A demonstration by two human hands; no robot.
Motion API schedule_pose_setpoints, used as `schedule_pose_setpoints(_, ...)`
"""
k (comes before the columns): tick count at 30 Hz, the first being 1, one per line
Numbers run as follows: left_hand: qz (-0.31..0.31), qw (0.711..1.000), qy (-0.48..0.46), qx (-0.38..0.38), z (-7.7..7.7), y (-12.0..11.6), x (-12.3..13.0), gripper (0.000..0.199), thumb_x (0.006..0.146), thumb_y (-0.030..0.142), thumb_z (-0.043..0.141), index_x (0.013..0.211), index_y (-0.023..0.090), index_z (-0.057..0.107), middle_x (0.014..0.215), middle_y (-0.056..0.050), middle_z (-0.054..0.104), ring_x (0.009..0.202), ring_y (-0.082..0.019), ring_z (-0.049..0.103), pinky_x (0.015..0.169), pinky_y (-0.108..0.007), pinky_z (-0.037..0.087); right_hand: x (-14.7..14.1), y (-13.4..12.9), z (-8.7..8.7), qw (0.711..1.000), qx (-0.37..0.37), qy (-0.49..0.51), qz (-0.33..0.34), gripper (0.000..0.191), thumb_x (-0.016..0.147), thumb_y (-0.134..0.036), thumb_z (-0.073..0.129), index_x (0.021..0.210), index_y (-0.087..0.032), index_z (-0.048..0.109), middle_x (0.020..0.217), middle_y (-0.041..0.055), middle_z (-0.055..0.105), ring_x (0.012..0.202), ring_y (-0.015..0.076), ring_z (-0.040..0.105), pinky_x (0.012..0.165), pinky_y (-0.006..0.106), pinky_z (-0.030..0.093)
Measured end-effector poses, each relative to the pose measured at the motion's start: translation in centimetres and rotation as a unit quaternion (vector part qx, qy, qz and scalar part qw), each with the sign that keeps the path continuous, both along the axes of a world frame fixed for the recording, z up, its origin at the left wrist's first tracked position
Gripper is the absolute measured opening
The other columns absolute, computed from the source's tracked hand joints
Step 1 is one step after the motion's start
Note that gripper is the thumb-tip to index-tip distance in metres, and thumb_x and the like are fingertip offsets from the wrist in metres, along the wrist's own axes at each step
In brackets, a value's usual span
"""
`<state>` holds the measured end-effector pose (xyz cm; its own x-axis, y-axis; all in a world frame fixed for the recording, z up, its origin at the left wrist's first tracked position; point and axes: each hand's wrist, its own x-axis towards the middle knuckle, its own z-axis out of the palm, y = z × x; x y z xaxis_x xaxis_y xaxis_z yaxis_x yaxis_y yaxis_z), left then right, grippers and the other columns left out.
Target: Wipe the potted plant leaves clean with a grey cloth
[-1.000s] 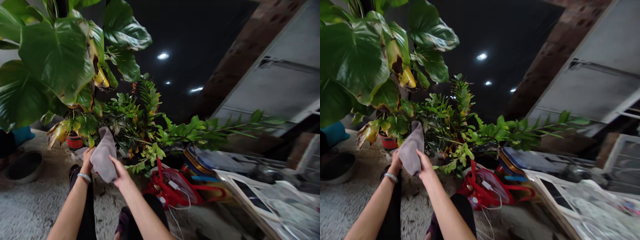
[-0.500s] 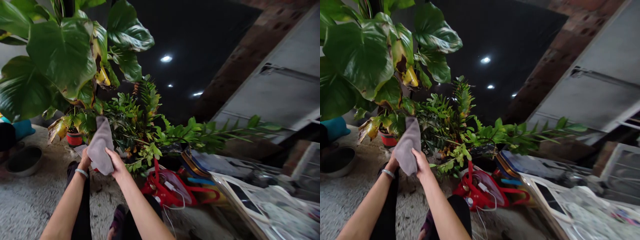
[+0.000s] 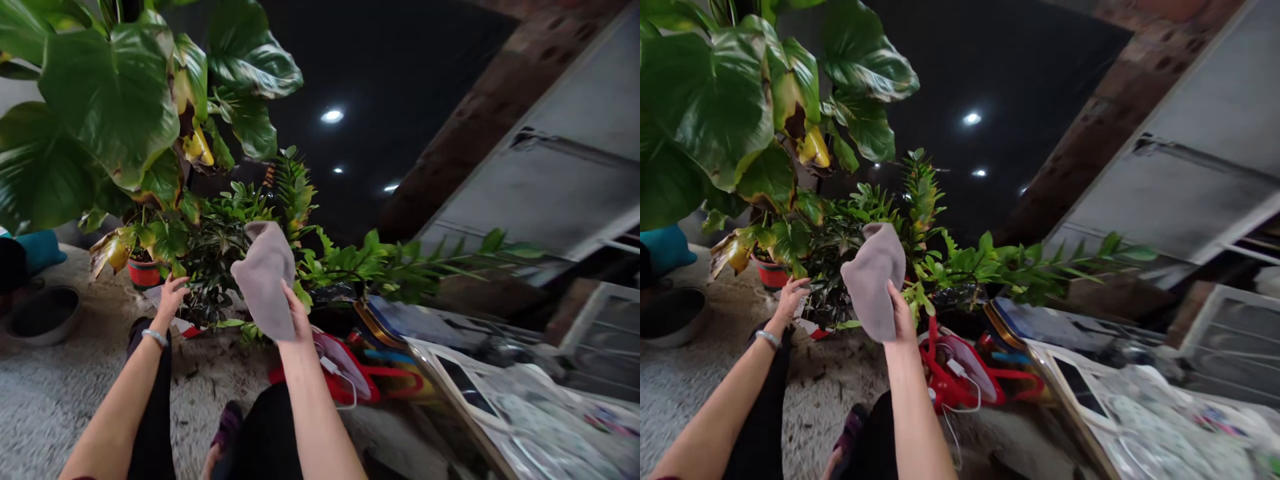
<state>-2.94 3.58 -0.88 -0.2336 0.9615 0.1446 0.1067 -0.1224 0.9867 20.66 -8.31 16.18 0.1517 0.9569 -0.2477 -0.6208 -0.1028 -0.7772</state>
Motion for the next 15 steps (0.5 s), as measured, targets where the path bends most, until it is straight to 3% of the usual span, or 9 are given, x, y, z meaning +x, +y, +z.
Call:
schedule_pose_setpoints(3, -0.018, 0.997, -0.075, -0.025, -0.2, 0.7, 0.8, 0.023, 0.055, 0.023, 0.070, 0.078, 0.019, 0.075, 0.107, -0.007, 0.069, 0.116, -0.030, 0.056, 0.103, -0.038, 0.041, -1.7, 0.9, -3.2, 0.996, -0.066, 0.030, 0.046, 0.027, 0.076, -0.048, 0.072, 0.078, -0.021, 0.071, 0.067, 0.0049, 0.076, 0.062, 0.0233, 0.070, 0.054, 0.033, 0.051)
schedule_pose_setpoints(5, -0.021, 0.994, -0.096, -0.041, -0.2, 0.9, 1.0, 0.025, 0.053, 0.023, 0.070, 0.077, 0.019, 0.074, 0.097, -0.007, 0.071, 0.103, -0.028, 0.060, 0.093, -0.037, 0.047, -3.5, -0.8, -5.9, 0.991, -0.108, 0.024, 0.081, 0.033, 0.076, -0.052, 0.072, 0.077, -0.019, 0.070, 0.066, 0.0086, 0.075, 0.060, 0.0244, 0.070, 0.051, 0.034, 0.050)
schedule_pose_setpoints(7, -0.042, 0.987, -0.144, -0.063, 0.0, 0.8, 1.0, 0.031, 0.054, 0.025, 0.069, 0.084, 0.017, 0.074, 0.088, -0.005, 0.071, 0.086, -0.024, 0.062, 0.079, -0.034, 0.050, -5.0, -3.2, -7.1, 0.984, -0.136, 0.014, 0.116, 0.037, 0.071, -0.053, 0.078, 0.079, -0.017, 0.071, 0.067, 0.0101, 0.076, 0.065, 0.0272, 0.072, 0.057, 0.036, 0.054)
schedule_pose_setpoints(9, -0.064, 0.972, -0.208, -0.083, 0.4, 0.6, 1.0, 0.034, 0.053, 0.024, 0.070, 0.085, 0.015, 0.072, 0.080, -0.004, 0.070, 0.073, -0.020, 0.060, 0.067, -0.030, 0.048, -5.7, -4.9, -5.9, 0.985, -0.119, -0.001, 0.122, 0.038, 0.065, -0.049, 0.084, 0.083, -0.017, 0.073, 0.069, 0.0080, 0.076, 0.074, 0.0283, 0.075, 0.067, 0.037, 0.058)
schedule_pose_setpoints(11, -0.075, 0.959, -0.259, -0.084, 0.6, 0.5, 1.0, 0.031, 0.050, 0.022, 0.073, 0.080, 0.014, 0.071, 0.074, -0.003, 0.069, 0.068, -0.019, 0.059, 0.063, -0.029, 0.047, -5.8, -4.9, -2.9, 0.993, -0.052, -0.020, 0.101, 0.040, 0.063, -0.045, 0.087, 0.088, -0.018, 0.074, 0.074, 0.0050, 0.078, 0.082, 0.0272, 0.076, 0.076, 0.036, 0.059)
schedule_pose_setpoints(13, -0.079, 0.950, -0.291, -0.075, 0.6, 0.5, 1.1, 0.029, 0.049, 0.020, 0.075, 0.078, 0.014, 0.069, 0.074, -0.003, 0.070, 0.069, -0.019, 0.061, 0.064, -0.028, 0.048, -5.7, -3.2, 0.4, 0.995, 0.029, -0.038, 0.085, 0.041, 0.062, -0.044, 0.089, 0.091, -0.018, 0.074, 0.078, 0.0029, 0.079, 0.084, 0.0258, 0.076, 0.079, 0.034, 0.058)
schedule_pose_setpoints(15, -0.074, 0.939, -0.330, -0.066, 0.4, 0.5, 1.1, 0.033, 0.049, 0.019, 0.075, 0.081, 0.015, 0.068, 0.082, -0.004, 0.071, 0.074, -0.020, 0.063, 0.066, -0.029, 0.050, -5.9, -0.8, 2.3, 0.992, 0.071, -0.039, 0.095, 0.039, 0.062, -0.041, 0.088, 0.090, -0.018, 0.074, 0.077, 0.0019, 0.079, 0.082, 0.0246, 0.076, 0.079, 0.033, 0.058)
